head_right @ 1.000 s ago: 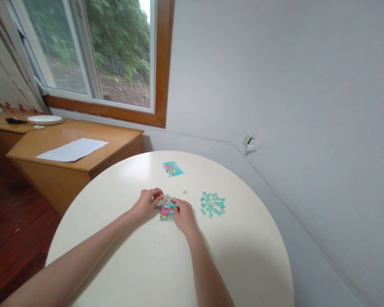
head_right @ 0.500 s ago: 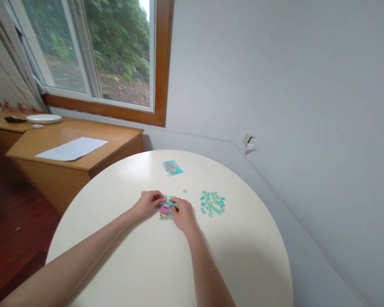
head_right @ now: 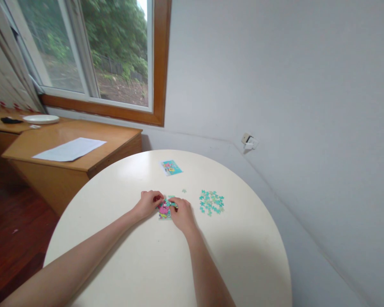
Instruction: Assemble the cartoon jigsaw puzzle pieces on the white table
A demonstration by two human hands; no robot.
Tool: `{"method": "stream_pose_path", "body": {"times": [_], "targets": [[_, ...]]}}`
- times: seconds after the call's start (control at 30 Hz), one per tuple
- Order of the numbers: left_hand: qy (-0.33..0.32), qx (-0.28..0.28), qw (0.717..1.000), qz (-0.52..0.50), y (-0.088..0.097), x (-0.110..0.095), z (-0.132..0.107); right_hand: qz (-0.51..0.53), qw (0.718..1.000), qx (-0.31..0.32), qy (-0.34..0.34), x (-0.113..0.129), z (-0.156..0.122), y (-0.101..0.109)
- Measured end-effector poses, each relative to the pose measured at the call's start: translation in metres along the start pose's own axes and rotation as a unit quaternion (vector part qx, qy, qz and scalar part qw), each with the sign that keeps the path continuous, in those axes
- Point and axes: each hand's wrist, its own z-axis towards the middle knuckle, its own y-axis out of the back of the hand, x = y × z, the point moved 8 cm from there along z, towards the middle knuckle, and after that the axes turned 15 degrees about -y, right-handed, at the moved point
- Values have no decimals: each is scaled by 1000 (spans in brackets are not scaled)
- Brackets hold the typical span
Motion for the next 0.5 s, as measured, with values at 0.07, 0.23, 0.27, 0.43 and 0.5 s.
{"method": "stream_pose_path", "body": {"times": [0.07, 0.23, 0.27, 0.43, 0.5], "targets": [[0, 3, 1000, 14, 0, -1, 0, 2, 1000, -2, 1, 1, -1, 1], [-6, 6, 999, 34, 0, -3, 0, 2, 1000, 0, 3, 4, -2, 2], [-8, 6, 999, 37, 0, -4, 0, 1, 1000, 1, 3, 4, -2, 2], [-5, 10, 998, 60, 1, -5, 0, -4, 1000, 5, 9, 4, -1, 0], [-4, 14, 998, 67, 2, -6, 0, -5, 1000, 5, 11, 3, 0, 0]]}}
